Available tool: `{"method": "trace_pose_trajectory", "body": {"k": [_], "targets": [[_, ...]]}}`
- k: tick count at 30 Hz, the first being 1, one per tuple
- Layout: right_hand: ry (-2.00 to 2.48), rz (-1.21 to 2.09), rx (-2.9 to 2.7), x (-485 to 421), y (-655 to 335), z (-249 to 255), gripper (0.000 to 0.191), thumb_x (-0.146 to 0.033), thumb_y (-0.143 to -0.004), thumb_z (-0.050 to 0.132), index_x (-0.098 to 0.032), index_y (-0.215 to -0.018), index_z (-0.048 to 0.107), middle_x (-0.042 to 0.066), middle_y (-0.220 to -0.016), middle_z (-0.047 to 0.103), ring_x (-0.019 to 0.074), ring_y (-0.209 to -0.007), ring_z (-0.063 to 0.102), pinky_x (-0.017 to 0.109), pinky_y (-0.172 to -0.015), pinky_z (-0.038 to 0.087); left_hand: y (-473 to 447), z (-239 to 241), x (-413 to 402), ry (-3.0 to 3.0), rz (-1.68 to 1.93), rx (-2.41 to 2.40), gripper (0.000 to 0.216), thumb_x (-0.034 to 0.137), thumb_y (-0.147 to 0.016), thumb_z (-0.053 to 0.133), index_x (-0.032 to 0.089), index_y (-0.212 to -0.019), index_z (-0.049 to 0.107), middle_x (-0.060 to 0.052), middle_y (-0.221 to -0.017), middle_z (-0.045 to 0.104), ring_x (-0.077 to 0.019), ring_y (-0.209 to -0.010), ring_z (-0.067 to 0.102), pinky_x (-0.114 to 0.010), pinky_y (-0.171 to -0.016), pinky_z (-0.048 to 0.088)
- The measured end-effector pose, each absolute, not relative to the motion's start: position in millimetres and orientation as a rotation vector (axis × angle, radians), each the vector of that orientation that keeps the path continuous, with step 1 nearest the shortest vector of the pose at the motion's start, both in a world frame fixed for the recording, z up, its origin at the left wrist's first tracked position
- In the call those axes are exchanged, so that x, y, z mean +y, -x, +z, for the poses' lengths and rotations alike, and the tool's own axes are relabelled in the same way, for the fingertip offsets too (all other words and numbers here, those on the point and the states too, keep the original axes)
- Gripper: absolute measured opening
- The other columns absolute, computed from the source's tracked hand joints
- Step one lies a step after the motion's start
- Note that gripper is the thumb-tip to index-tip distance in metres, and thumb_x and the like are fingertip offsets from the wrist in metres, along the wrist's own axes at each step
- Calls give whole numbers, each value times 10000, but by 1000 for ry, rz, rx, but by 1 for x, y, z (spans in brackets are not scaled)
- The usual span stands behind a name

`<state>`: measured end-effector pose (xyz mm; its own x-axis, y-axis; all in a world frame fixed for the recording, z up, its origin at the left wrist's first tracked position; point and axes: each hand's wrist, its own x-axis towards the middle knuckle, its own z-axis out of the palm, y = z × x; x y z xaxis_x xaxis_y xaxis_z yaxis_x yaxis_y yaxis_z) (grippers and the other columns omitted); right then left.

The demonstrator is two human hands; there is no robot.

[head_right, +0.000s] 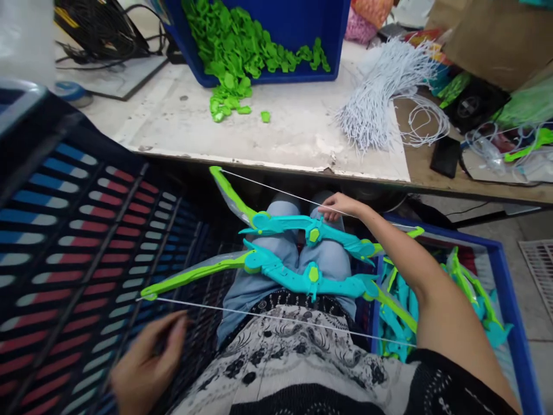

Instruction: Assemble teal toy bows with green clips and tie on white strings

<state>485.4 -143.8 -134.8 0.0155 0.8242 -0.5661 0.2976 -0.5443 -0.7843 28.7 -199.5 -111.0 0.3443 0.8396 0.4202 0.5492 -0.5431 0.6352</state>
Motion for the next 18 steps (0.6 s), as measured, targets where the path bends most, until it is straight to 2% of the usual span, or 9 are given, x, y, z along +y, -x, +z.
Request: {"method": "trace_pose_trajectory", "body": {"k": [1, 3, 5, 6, 8, 11, 13, 16, 18], "targets": [[1874, 1433, -1086, -143, -487, -135, 433, -557, -650, 768, -134, -723, 707, 62, -617, 693, 138, -531, 625, 236, -508, 512, -34, -117, -198, -2374, 910, 1040, 250, 119, -857, 560, 231, -1070, 626, -17, -892, 689, -160, -780, 673, -254, -694, 561], [1896, 1154, -1006, -145, -488, -133, 427, -562, -730, 703, -135, -718, 688, 76, -633, 695, 131, -527, 621, 234, -509, 505, -58, -132, -192, -2560, 704, 638, 341, 99, -887, 484, 230, -1183, 590, -60, -1083, 689, -207, -1037, 649, -311, -861, 550], [1896, 904, -1024, -151, -488, -127, 387, -521, -768, 675, -135, -781, 694, 75, -668, 705, 132, -535, 622, 243, -533, 508, -97, -148, -186, -2688, 532, 392, 411, 80, -903, 413, 201, -1276, 537, -114, -1276, 608, -265, -1264, 506, -418, -995, 480], [1896, 805, -1080, -157, -487, -123, 363, -495, -783, 661, -135, -813, 702, 74, -691, 712, 139, -555, 632, 253, -558, 514, -118, -153, -183, -2753, 433, 313, 427, 71, -902, 399, 189, -1290, 531, -135, -1312, 579, -281, -1283, 481, -463, -1023, 444], [1911, 638, -1226, -171, -483, -113, 315, -439, -803, 632, -140, -851, 719, 70, -725, 724, 170, -627, 662, 277, -621, 521, -156, -157, -177, -2845, 195, 159, 441, 80, -899, 411, 199, -1308, 525, -150, -1273, 595, -287, -1201, 536, -491, -1004, 429], [1951, 441, -1391, -198, -479, -96, 257, -366, -811, 596, -159, -856, 741, 56, -785, 745, 208, -747, 690, 300, -707, 518, -190, -147, -162, -2888, -168, 54, 409, 175, -895, 496, 201, -1301, 532, -139, -1097, 652, -276, -1008, 615, -434, -881, 475], [1972, 349, -1421, -217, -480, -84, 240, -343, -810, 585, -174, -859, 748, 47, -833, 754, 214, -775, 695, 305, -727, 518, -200, -135, -148, -2848, -321, 110, 384, 287, -877, 566, 189, -1249, 563, -127, -1048, 660, -274, -952, 630, -390, -818, 486], [1990, 253, -1426, -244, -485, -60, 230, -349, -814, 590, -194, -862, 753, 34, -863, 759, 210, -767, 699, 303, -724, 527, -210, -115, -117, -2703, -323, 249, 402, 451, -855, 590, 211, -1178, 586, -86, -1041, 675, -249, -918, 645, -323, -770, 487], [2000, 203, -1420, -260, -490, -41, 226, -371, -819, 603, -209, -869, 753, 27, -866, 759, 210, -771, 701, 302, -727, 536, -218, -104, -93, -2619, -258, 311, 442, 496, -846, 586, 217, -1189, 570, -69, -1056, 673, -236, -936, 641, -295, -777, 482]]}}
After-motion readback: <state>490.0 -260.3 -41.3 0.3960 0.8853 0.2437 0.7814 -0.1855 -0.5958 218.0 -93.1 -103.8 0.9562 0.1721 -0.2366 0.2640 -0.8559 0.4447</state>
